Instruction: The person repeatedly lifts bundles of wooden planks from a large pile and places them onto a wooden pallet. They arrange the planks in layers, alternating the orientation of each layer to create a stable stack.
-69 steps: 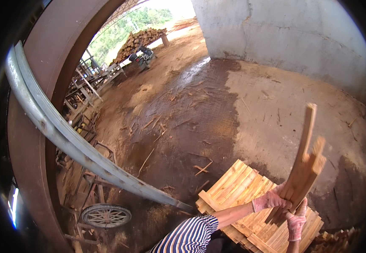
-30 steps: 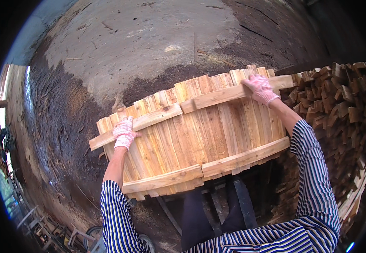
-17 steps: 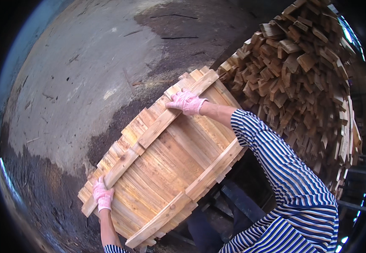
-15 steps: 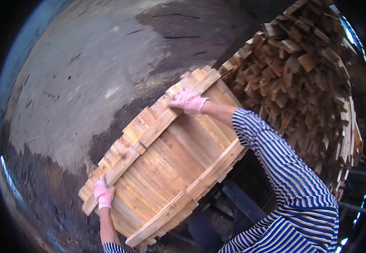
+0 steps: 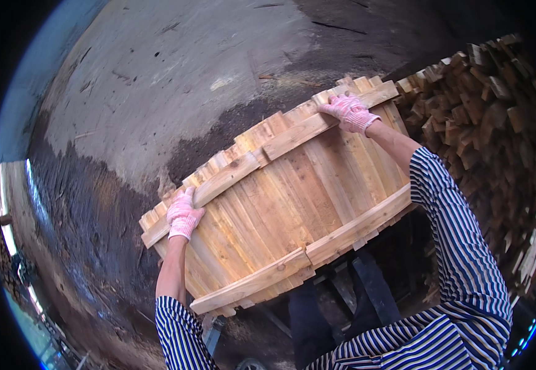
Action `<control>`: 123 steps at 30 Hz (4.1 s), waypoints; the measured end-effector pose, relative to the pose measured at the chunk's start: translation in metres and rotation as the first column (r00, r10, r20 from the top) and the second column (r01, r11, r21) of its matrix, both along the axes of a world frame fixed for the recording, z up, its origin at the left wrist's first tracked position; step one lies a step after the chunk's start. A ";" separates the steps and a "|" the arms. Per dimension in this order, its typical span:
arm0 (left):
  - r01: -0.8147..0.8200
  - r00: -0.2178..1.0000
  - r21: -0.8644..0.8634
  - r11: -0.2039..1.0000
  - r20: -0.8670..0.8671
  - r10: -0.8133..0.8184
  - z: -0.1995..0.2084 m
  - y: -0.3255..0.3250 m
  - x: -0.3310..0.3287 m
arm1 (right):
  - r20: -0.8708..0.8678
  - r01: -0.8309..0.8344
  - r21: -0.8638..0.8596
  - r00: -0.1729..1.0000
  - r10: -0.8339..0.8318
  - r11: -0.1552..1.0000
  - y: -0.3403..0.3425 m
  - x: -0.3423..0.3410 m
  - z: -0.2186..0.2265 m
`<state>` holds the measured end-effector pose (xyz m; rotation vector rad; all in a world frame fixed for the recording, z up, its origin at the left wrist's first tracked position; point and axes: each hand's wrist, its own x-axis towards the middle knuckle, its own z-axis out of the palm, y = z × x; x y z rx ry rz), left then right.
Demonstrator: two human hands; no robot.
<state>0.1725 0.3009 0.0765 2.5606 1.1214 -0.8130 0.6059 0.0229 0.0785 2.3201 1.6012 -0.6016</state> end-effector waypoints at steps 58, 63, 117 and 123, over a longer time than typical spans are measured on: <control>-0.294 0.955 -0.897 -0.329 -0.266 -0.129 0.343 -0.877 0.375 | -0.212 0.875 0.228 -0.383 -0.899 -0.426 -0.834 -0.080 0.502; -0.055 0.942 -0.997 -0.054 -0.034 -0.335 0.400 -0.859 0.401 | -0.585 0.761 -0.012 -0.531 -0.612 -0.649 -0.855 -0.053 0.502; 0.685 0.681 -0.183 0.705 0.506 -0.530 0.471 -0.689 0.491 | -0.911 0.932 -0.149 0.000 0.412 -0.329 -0.579 -0.010 0.351; 0.612 0.791 -0.682 0.401 0.535 -0.297 0.507 -0.768 0.534 | -0.526 0.847 0.249 0.525 0.669 -0.469 -0.673 0.076 0.240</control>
